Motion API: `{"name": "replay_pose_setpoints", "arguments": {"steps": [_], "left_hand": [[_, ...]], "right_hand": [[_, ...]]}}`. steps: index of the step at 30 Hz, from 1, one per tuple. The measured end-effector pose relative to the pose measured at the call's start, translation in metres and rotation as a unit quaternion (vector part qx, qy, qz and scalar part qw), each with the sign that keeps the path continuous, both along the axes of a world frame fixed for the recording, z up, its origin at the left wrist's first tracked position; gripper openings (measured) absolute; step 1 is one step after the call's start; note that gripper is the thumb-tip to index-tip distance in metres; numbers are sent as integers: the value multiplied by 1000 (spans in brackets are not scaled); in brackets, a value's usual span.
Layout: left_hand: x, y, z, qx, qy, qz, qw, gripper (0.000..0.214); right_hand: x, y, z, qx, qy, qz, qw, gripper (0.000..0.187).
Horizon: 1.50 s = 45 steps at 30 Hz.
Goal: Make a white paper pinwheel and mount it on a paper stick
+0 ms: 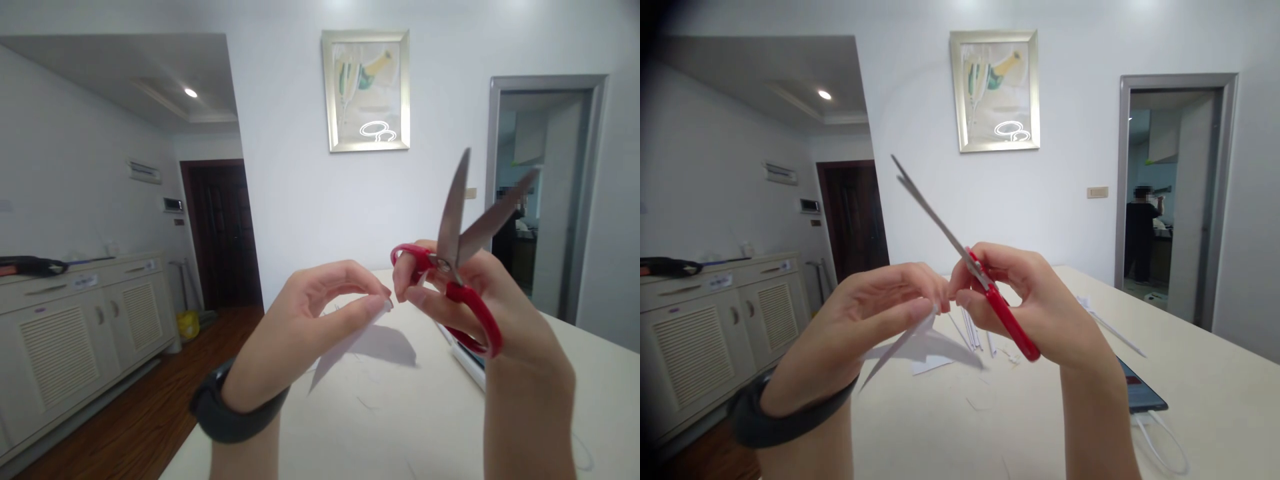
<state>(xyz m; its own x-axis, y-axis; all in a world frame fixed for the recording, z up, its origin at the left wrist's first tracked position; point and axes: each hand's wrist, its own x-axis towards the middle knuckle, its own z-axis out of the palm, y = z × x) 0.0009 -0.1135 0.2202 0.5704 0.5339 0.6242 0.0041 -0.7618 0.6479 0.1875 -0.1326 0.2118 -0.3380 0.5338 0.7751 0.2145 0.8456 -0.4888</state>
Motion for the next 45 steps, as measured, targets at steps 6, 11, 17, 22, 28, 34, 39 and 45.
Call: {"name": "replay_pose_setpoints", "arguments": {"steps": [6,11,17,22,28,34,39,45], "left_hand": [[-1,4,0,-118,-27,-122,985,8],[-2,12,-7,-155,-21,-187,970,11],[-1,12,-8,-152,-19,-198,968,18],[4,11,-4,-160,-23,-208,965,15],[6,8,-5,-193,-36,-223,955,17],[7,3,-2,-228,-49,-247,941,14],[8,2,1,-239,-65,-260,933,20],[7,3,-2,-241,-64,-246,937,17]], "right_hand": [[-3,0,0,39,25,61,997,20],[-5,-1,2,33,6,66,997,27],[-5,-1,2,17,18,101,995,27],[-5,-1,2,3,8,116,993,26],[-4,0,1,-9,1,106,994,19],[0,1,2,10,-21,88,996,24],[1,2,2,8,-36,98,995,21],[-3,2,3,2,-9,115,993,9]]}}
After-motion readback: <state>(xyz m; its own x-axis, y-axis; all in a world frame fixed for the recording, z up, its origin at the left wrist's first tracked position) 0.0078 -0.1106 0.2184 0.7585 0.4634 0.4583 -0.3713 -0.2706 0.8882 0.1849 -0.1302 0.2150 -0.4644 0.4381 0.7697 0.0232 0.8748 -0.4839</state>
